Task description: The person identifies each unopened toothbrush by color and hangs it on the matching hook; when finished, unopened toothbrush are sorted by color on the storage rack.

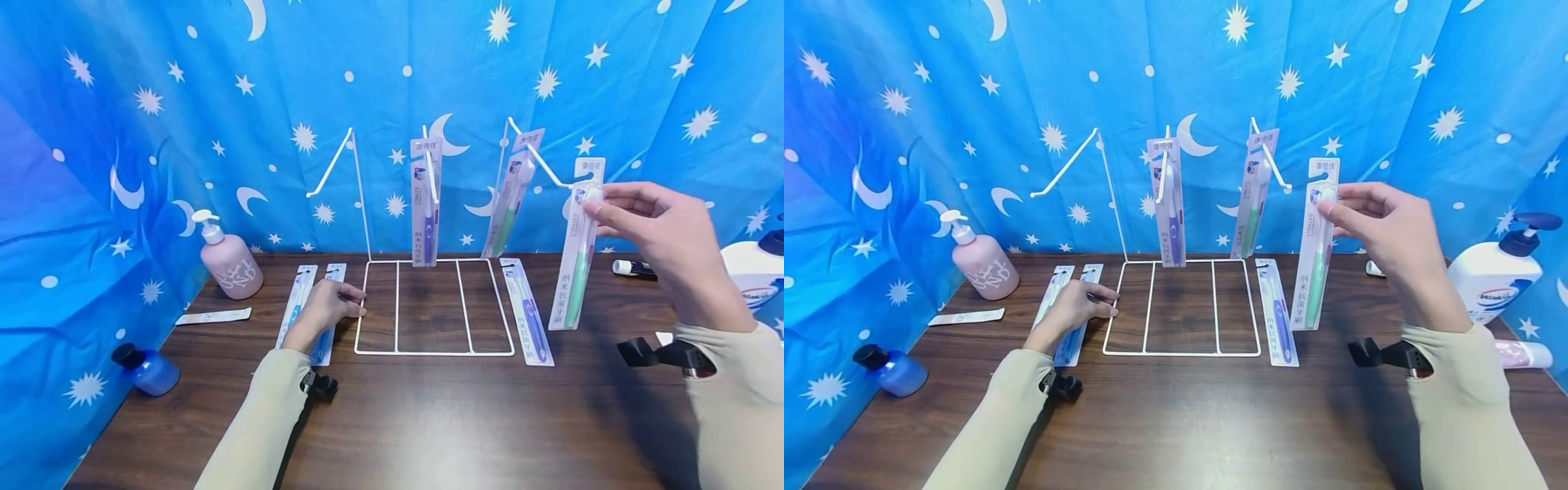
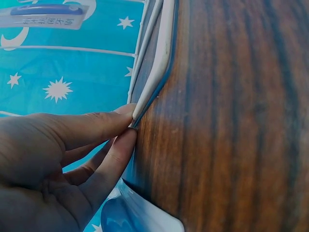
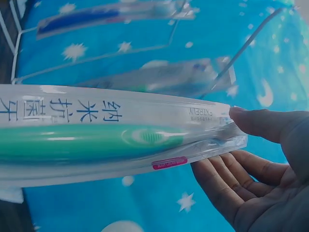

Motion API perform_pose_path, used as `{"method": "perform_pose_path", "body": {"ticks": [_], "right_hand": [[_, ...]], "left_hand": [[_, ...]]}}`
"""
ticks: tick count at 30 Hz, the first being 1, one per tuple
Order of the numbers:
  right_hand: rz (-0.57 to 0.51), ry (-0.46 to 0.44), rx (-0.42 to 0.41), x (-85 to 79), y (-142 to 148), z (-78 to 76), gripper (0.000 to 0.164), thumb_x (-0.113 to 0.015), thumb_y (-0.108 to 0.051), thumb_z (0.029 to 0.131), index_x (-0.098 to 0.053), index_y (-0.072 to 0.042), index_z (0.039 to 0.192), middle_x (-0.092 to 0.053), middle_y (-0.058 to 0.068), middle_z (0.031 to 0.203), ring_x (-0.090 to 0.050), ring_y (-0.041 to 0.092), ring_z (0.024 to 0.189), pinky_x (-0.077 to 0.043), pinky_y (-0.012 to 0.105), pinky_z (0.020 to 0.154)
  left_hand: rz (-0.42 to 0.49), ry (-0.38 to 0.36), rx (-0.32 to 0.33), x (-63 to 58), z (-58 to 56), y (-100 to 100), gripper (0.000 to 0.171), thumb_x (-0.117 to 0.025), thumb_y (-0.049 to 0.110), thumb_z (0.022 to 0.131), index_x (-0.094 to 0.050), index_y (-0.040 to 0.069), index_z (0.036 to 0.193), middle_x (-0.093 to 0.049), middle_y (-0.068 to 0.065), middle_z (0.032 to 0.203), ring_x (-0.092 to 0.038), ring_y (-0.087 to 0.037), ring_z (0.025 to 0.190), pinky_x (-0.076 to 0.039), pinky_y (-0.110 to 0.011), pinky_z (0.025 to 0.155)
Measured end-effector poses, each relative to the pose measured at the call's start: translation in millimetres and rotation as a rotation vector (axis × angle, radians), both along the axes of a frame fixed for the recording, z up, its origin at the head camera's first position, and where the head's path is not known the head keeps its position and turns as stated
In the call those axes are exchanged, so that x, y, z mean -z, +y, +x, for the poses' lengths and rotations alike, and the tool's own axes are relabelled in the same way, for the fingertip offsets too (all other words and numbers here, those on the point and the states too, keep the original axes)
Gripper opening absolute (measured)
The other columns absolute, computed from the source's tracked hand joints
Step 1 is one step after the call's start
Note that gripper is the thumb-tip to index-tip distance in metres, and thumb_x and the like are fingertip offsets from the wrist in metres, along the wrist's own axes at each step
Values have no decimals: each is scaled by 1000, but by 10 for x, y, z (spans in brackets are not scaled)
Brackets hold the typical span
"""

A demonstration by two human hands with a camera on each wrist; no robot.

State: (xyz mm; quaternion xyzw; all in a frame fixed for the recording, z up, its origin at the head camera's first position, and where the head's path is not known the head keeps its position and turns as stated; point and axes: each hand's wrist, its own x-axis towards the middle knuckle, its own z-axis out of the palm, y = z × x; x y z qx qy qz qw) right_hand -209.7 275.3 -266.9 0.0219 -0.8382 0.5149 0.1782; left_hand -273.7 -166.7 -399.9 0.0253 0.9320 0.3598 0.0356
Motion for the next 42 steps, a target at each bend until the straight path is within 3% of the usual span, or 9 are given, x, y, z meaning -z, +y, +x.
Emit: {"method": "perform_pose_path", "body": {"ticks": [10,17,21,25,34,42], "right_hand": [[-35,179,21,-278,-115,367,43,-71,-12,88,-61,-9,130,-65,4,108,-64,12,88,-46,10,72],[-26,254,14,-358,-262,600,44,-70,-1,87,-61,-6,129,-66,4,109,-67,11,88,-47,12,74],[40,265,12,-407,-502,774,41,-74,-4,84,-65,-8,124,-69,7,104,-66,13,84,-48,14,69],[69,280,-68,-453,-837,882,36,-78,-7,81,-69,-8,116,-71,11,96,-68,18,76,-49,20,62],[101,265,-239,-381,-1308,673,33,-80,-20,81,-69,-13,112,-72,0,95,-69,13,82,-52,20,67],[66,272,-287,-333,-1487,533,32,-78,-24,83,-68,-11,110,-71,0,95,-69,13,80,-54,26,64]], "left_hand": [[1,16,-8,-36,2,25,23,-82,13,78,-77,14,100,-69,1,87,-58,-18,77,-44,-33,72],[-2,14,-7,-6,6,26,23,-81,12,78,-77,14,101,-69,1,87,-58,-17,76,-44,-31,69],[4,6,-11,20,-2,39,22,-81,11,79,-77,14,100,-69,1,87,-58,-17,76,-44,-30,68],[9,-6,-17,33,6,39,21,-81,12,79,-77,15,100,-69,1,86,-58,-18,75,-43,-31,68],[10,-2,-12,38,31,25,21,-81,11,79,-77,14,100,-68,2,83,-58,-17,75,-44,-31,69],[1,19,-13,5,36,13,22,-82,12,78,-77,14,99,-69,2,83,-58,-17,75,-44,-31,70]]}}
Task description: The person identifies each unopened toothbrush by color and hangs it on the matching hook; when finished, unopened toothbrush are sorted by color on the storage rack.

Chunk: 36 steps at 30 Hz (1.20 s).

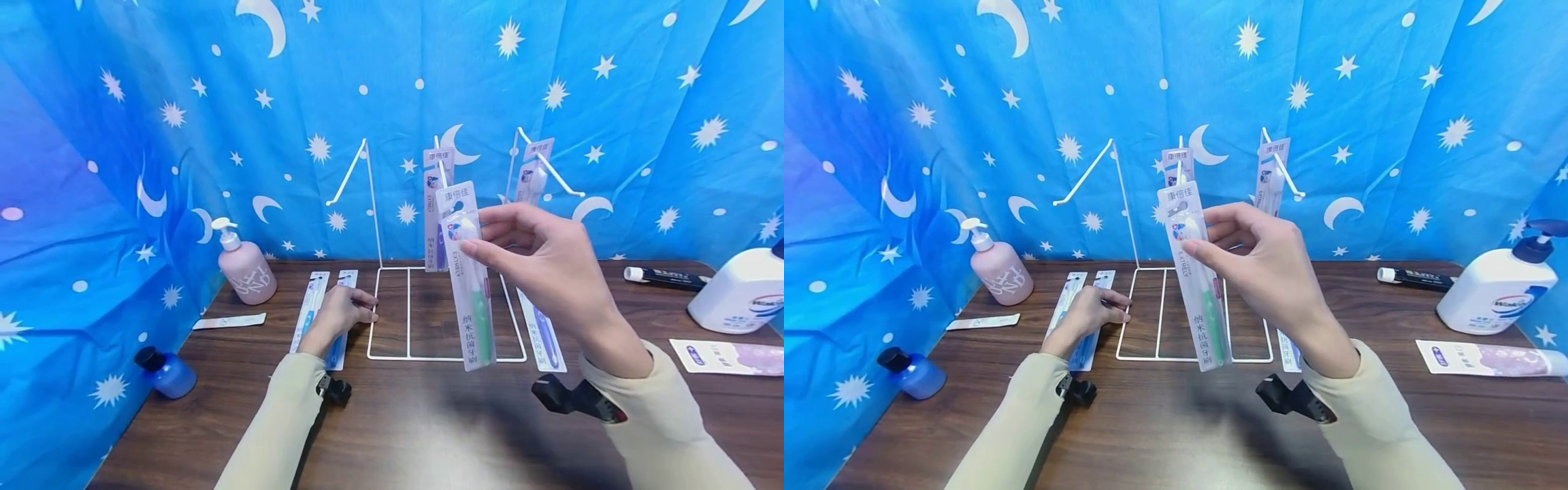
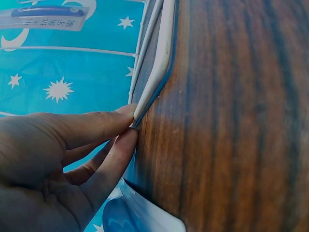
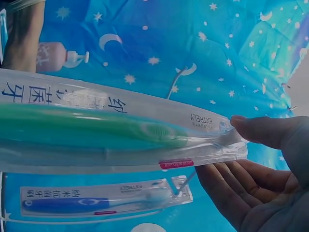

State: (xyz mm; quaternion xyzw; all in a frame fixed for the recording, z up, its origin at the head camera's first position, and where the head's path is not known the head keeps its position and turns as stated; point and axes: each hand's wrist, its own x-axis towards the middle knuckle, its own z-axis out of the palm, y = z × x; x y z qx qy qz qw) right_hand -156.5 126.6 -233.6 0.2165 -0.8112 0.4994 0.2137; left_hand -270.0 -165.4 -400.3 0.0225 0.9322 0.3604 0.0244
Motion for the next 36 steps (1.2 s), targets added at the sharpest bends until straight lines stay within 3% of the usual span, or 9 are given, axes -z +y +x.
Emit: {"method": "perform_pose_path", "body": {"ticks": [8,13,21,26,36], "right_hand": [[-4,6,7,26,7,-4,32,-78,-25,83,-68,-11,111,-70,-1,96,-68,13,80,-54,28,62],[41,40,72,-38,85,72,32,-79,-25,82,-69,-12,111,-71,-1,98,-68,11,80,-52,21,66],[41,130,249,-186,435,281,35,-81,-15,80,-70,-12,113,-70,2,94,-68,4,76,-49,13,66],[48,152,346,-123,631,285,40,-80,-13,80,-68,-10,119,-67,-1,88,-65,-2,75,-46,9,70],[73,88,388,-8,775,201,43,-80,-20,81,-67,-9,121,-66,-5,89,-63,-4,74,-45,8,66]], "left_hand": [[12,0,6,24,-5,45,22,-82,11,77,-77,14,98,-69,2,82,-59,-15,73,-45,-30,68],[21,7,10,22,-18,61,23,-83,10,76,-77,14,98,-69,2,81,-59,-14,73,-46,-29,67],[10,20,18,-18,-35,73,22,-82,11,77,-77,14,98,-69,2,82,-59,-16,74,-45,-30,70],[9,15,17,-32,-29,69,22,-82,10,77,-77,13,99,-70,1,84,-59,-16,75,-45,-31,70],[22,-2,-3,-16,16,12,22,-81,10,78,-77,13,99,-69,0,84,-59,-17,74,-45,-30,68]]}}
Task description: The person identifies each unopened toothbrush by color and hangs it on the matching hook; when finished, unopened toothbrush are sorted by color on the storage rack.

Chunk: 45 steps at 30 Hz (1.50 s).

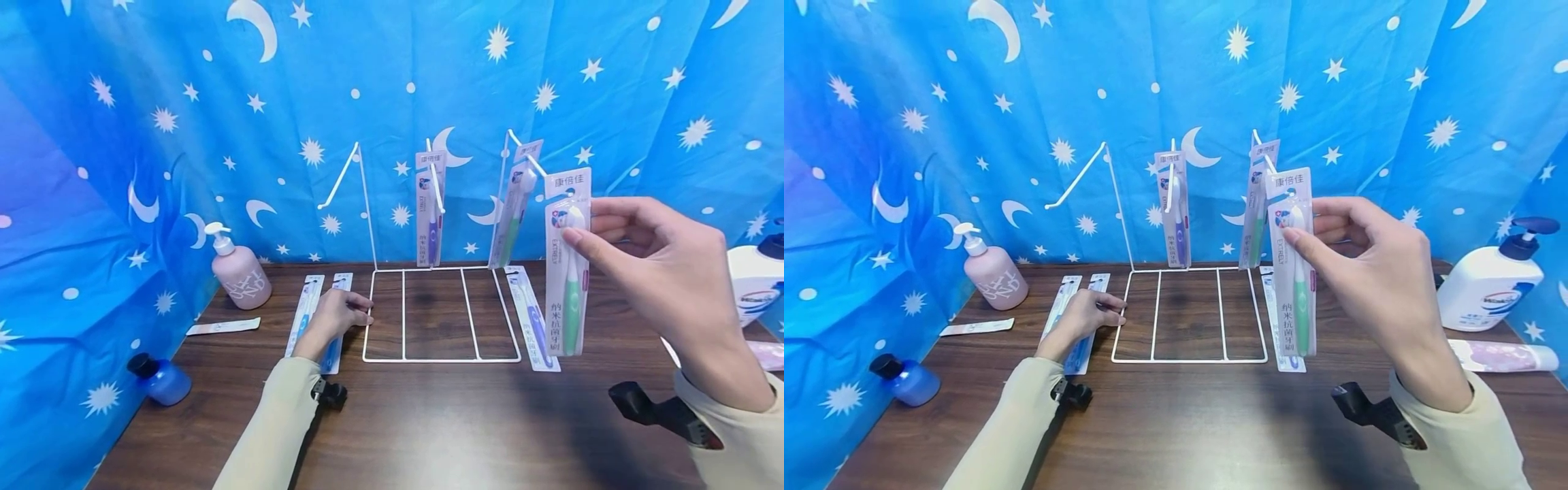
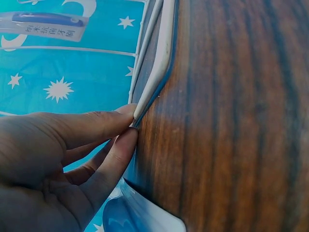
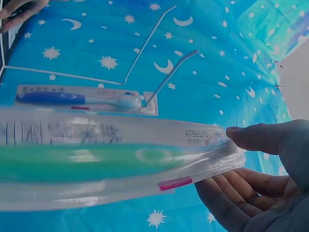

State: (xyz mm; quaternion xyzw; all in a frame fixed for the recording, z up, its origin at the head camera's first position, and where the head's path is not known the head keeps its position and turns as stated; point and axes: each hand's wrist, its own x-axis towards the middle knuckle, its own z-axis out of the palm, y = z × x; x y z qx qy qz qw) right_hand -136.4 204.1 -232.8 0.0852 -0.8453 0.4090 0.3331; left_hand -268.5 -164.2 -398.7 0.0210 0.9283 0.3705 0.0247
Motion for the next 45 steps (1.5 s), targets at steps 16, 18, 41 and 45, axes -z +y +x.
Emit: {"method": "perform_pose_path", "body": {"ticks": [16,18,41,45], "right_hand": [[71,-97,8,101,66,-269,42,-73,-34,87,-66,-13,122,-69,8,101,-59,-7,81,-42,13,60],[68,-86,2,120,61,-339,41,-72,-34,87,-66,-12,122,-69,11,102,-58,-8,80,-41,13,59],[-100,-67,-62,339,49,-826,45,-71,-27,89,-60,-15,131,-67,10,116,-62,4,96,-35,22,54],[-130,-110,-106,330,135,-838,48,-71,-27,89,-57,-15,134,-66,9,119,-63,5,100,-44,13,67]], "left_hand": [[-9,12,12,12,1,-9,23,-82,10,76,-77,13,98,-69,1,81,-58,-16,72,-44,-30,67],[-5,13,15,13,4,-13,23,-82,10,76,-77,13,99,-69,1,81,-58,-16,72,-44,-30,67],[-4,-16,2,46,1,5,23,-82,11,77,-77,14,99,-70,0,88,-58,-19,77,-44,-32,71],[-3,-10,-10,48,-23,-7,23,-82,11,77,-77,15,99,-70,1,89,-58,-19,79,-43,-33,73]]}}
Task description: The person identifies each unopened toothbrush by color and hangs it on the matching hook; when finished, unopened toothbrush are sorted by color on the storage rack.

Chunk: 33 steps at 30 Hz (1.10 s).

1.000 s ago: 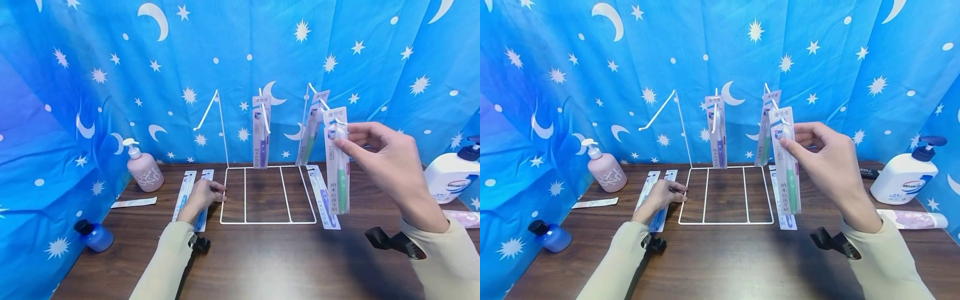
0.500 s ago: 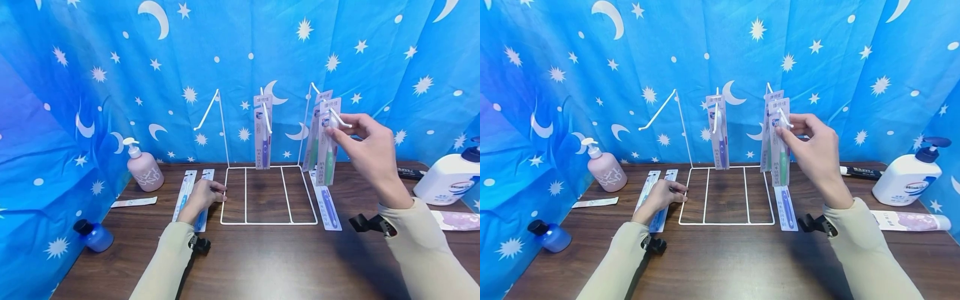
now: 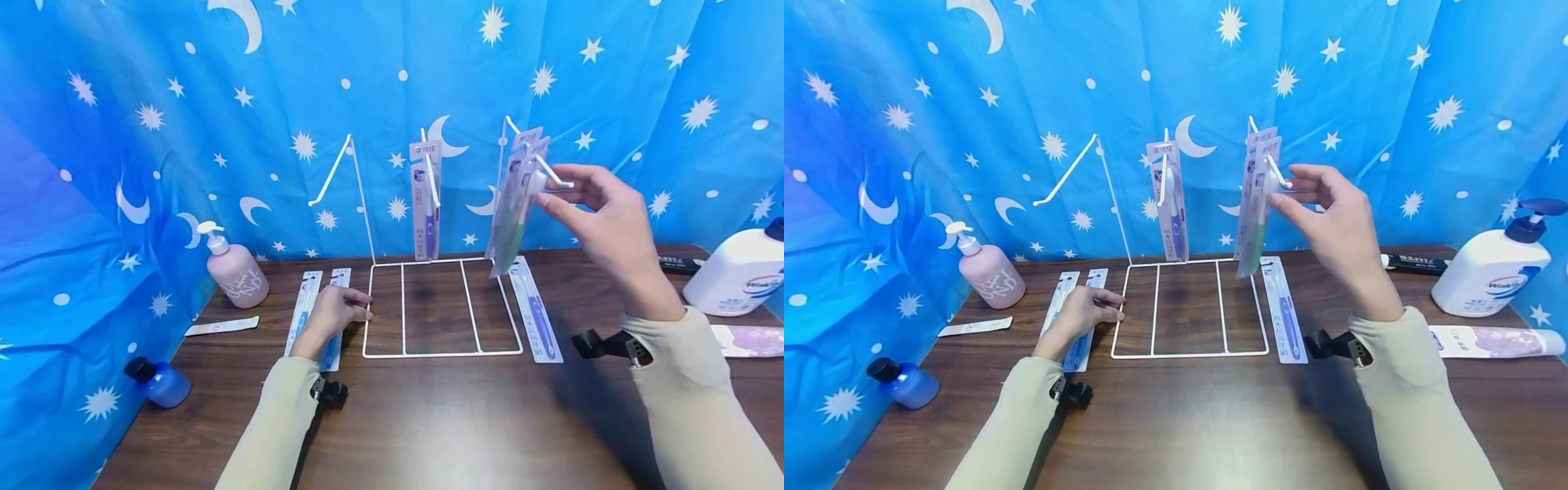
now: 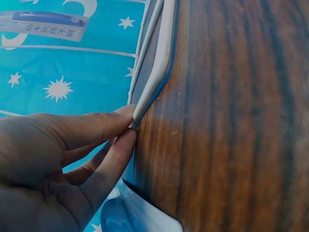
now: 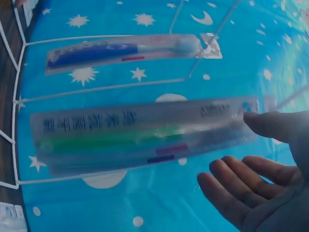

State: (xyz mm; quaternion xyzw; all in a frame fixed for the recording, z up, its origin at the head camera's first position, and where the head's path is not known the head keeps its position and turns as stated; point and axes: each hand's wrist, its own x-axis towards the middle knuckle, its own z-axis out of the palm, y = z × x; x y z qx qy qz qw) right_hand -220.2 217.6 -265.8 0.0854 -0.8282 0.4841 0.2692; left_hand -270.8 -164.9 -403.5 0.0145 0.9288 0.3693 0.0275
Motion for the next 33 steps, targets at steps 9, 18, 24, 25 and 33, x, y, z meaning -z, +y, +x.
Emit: {"method": "perform_pose_path", "body": {"ticks": [9,18,24,25,33], "right_hand": [[-219,-59,-78,166,297,-229,44,-71,-22,89,-59,-9,129,-65,3,107,-68,7,88,-50,17,72],[-127,-254,-32,570,403,-576,50,-68,-35,90,-58,-1,125,-64,1,106,-65,4,85,-52,19,70],[-103,-419,-5,860,408,-691,58,-65,-44,91,-56,0,128,-57,14,123,-64,15,93,-52,24,77],[-120,-444,-7,911,404,-705,57,-66,-42,91,-56,0,127,-57,15,124,-63,18,96,-52,27,79],[-67,-684,-10,1258,386,-819,55,-68,-35,91,-55,4,127,-52,23,130,-56,33,112,-48,41,90]], "left_hand": [[-16,18,24,-9,-18,-32,23,-82,11,77,-77,14,99,-70,1,87,-59,-16,77,-45,-32,72],[-16,19,32,-30,-27,-59,24,-82,12,77,-77,13,101,-71,0,90,-60,-16,76,-46,-33,73],[-1,5,21,-11,-19,-39,25,-82,11,77,-77,13,101,-71,0,89,-60,-16,75,-45,-33,73],[1,3,21,-6,-20,-34,25,-82,11,77,-77,13,101,-71,-1,90,-60,-16,76,-45,-33,73],[2,-12,19,0,-19,-4,24,-81,11,78,-77,14,101,-71,0,90,-60,-19,79,-43,-33,75]]}}
